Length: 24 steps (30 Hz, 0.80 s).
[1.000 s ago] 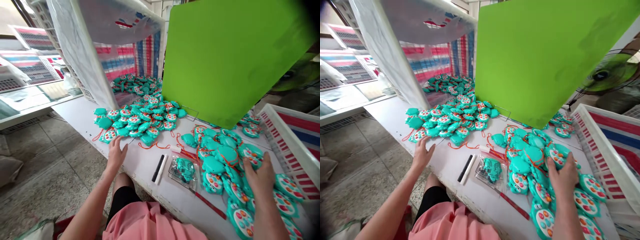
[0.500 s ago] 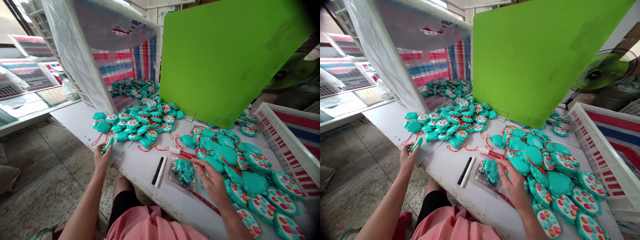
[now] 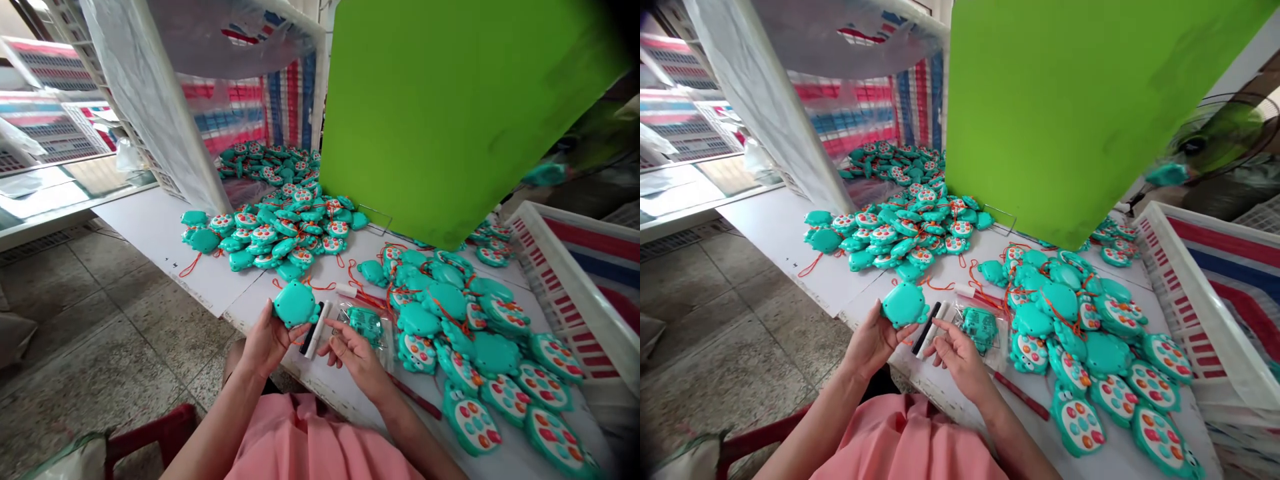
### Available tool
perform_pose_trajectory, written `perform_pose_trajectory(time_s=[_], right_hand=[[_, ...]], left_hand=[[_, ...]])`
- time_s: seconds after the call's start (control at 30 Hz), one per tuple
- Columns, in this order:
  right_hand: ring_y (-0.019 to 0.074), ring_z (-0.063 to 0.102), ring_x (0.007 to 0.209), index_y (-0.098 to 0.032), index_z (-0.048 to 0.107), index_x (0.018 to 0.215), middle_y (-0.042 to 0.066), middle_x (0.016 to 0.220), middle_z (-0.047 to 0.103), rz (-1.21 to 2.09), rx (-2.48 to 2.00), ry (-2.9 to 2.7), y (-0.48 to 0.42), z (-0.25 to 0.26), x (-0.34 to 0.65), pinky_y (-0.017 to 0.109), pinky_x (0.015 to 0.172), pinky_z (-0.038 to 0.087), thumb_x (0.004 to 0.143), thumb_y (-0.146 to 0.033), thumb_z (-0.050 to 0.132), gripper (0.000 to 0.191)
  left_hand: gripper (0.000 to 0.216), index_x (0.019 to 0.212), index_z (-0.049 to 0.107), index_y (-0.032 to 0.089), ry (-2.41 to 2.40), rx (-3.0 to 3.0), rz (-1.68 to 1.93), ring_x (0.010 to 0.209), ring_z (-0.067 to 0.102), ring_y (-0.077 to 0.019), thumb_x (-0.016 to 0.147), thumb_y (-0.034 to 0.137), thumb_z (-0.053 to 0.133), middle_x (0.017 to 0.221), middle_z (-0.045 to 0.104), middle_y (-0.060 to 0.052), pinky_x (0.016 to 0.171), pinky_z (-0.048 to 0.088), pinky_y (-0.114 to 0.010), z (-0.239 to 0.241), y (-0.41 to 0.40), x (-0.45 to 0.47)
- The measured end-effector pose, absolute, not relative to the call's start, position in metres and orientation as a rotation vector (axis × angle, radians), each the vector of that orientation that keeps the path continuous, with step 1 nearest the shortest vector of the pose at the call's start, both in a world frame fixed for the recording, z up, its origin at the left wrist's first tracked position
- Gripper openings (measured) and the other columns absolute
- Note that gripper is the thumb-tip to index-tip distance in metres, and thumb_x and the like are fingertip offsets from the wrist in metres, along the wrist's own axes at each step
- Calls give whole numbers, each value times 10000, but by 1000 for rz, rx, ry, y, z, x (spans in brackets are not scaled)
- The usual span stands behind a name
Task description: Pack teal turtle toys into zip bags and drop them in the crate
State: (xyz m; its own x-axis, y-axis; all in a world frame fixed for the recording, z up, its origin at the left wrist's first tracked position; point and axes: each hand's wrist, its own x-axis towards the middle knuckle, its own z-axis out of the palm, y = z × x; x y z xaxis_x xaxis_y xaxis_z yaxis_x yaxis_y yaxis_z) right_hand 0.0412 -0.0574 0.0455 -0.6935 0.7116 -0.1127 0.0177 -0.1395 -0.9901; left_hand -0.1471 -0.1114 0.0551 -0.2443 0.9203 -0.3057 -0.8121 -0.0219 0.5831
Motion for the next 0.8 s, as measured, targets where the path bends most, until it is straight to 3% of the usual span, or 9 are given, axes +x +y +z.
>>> perform_pose_trajectory(time_s=[0.17,0.3,0.37,0.43,0.53,0.6,0.67,0.8], right_hand=[[133,567,557,-194,486,1280,45,761,687,2082,-821,-1328,-60,40,40,237,493,362,897,-556,487,527],[137,548,516,-201,512,1252,17,687,654,2060,-831,-1406,-60,41,38,239,465,356,891,-570,481,517],[157,590,630,-207,490,1288,43,823,669,1887,-860,-1553,-59,44,39,262,525,421,878,-539,527,529],[204,614,876,-229,431,1352,84,1094,633,1641,-906,-1670,-57,49,38,308,694,487,820,-493,632,627],[282,518,1138,-236,411,1366,105,1309,518,1308,-1013,-1834,-54,58,35,393,918,434,689,-466,760,795],[287,548,1061,-211,496,1258,103,1179,591,1164,-1095,-1923,-51,63,31,401,882,434,673,-488,760,699],[242,584,858,-201,555,1084,61,942,633,1109,-1129,-1958,-48,67,29,353,745,446,710,-510,717,512],[155,491,606,-215,523,766,-23,641,518,1076,-1083,-1982,-38,69,29,281,587,355,852,-495,554,295]], left_hand=[[511,1266,526,146,798,287,1519,1040,646,-279,907,503,465,1230,623,-157,797,585,-394,57,-114,-126],[559,1246,545,122,802,263,1442,977,668,-281,896,547,453,1120,673,-166,779,589,-403,56,-115,-121],[534,1249,542,128,824,234,1452,978,667,-273,902,526,459,1111,677,-157,771,591,-397,54,-115,-119],[507,1245,544,135,840,218,1461,993,659,-271,906,505,466,1115,675,-150,769,591,-393,52,-116,-114],[478,1226,556,149,833,246,1448,1005,647,-269,902,494,483,1116,670,-136,768,590,-385,51,-119,-102],[467,1213,553,163,833,289,1433,993,643,-257,895,500,496,1123,656,-124,748,595,-373,51,-122,-94],[446,1192,542,173,868,349,1424,957,642,-234,872,484,547,1131,632,-110,707,602,-351,52,-125,-89],[519,1139,491,190,1002,468,1381,873,641,-196,718,312,768,1041,598,-50,657,612,-323,51,-131,-86]])
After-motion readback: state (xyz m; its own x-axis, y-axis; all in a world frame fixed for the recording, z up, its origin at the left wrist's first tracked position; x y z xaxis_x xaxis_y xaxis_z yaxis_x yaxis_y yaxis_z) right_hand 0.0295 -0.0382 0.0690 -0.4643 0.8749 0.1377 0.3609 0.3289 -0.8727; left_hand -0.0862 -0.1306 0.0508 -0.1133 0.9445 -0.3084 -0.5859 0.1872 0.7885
